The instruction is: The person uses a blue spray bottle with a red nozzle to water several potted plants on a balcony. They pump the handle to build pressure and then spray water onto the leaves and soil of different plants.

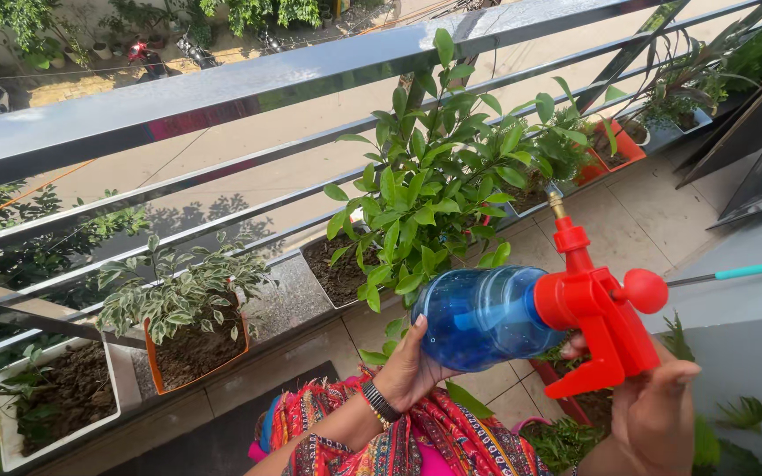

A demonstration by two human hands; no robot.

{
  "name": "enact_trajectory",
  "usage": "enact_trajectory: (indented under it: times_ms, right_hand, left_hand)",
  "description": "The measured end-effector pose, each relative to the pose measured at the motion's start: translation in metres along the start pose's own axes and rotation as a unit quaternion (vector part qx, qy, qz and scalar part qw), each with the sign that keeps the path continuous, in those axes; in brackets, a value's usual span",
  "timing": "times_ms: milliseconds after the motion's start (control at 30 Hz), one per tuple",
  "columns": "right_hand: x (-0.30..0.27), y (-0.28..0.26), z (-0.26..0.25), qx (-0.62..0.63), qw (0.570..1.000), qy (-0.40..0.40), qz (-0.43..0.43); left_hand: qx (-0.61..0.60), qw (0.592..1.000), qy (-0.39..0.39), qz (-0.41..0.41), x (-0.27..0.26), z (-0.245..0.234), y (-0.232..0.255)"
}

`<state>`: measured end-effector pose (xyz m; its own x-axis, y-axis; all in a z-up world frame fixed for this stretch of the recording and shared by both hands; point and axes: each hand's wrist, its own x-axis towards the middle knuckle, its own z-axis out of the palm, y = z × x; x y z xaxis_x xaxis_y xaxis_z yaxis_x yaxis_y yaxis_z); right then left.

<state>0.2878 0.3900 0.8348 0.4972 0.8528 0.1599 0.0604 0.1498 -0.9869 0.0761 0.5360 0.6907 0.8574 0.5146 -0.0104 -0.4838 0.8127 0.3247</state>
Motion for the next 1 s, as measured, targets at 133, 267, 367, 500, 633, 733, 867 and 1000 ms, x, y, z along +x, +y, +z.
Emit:
enact_trajectory:
  times_ms: [133, 267, 367, 500, 633, 733, 867, 1000]
  right_hand:
    - [0.005, 0.007, 0.018, 0.076, 0.995, -0.06, 0.039]
    - [0.022, 0.017, 0.012, 0.221, 0.97, -0.097, 0.04]
    - [0.033, 0.028, 0.012, 0.157, 0.986, -0.044, 0.042]
    - [0.043, 0.038, 0.021, 0.13, 0.989, -0.008, 0.072]
    - [0.041, 0.044, 0.033, 0.115, 0.986, 0.023, 0.118]
    - [0.04, 0.051, 0.027, 0.119, 0.984, 0.026, 0.132]
    - [0.032, 0.066, 0.015, 0.118, 0.984, 0.022, 0.131]
    - [0.028, 0.074, 0.012, 0.105, 0.985, 0.019, 0.137]
  left_hand:
    - [0.043, 0.999, 0.018, 0.01, 0.005, -0.003, -0.005]
    - [0.298, 0.943, 0.135, 0.068, 0.015, -0.002, 0.011]
    - [0.667, 0.695, 0.17, 0.208, 0.004, 0.01, 0.031]
    - [0.851, 0.475, 0.112, 0.195, 0.012, 0.042, 0.043]
    - [0.882, 0.431, 0.027, 0.191, 0.034, 0.059, 0.037]
    - [0.894, 0.424, 0.002, 0.147, 0.044, 0.055, 0.033]
    - [0.909, 0.389, -0.033, 0.146, 0.047, 0.041, 0.024]
    - [0.913, 0.373, -0.045, 0.156, 0.049, 0.033, 0.021]
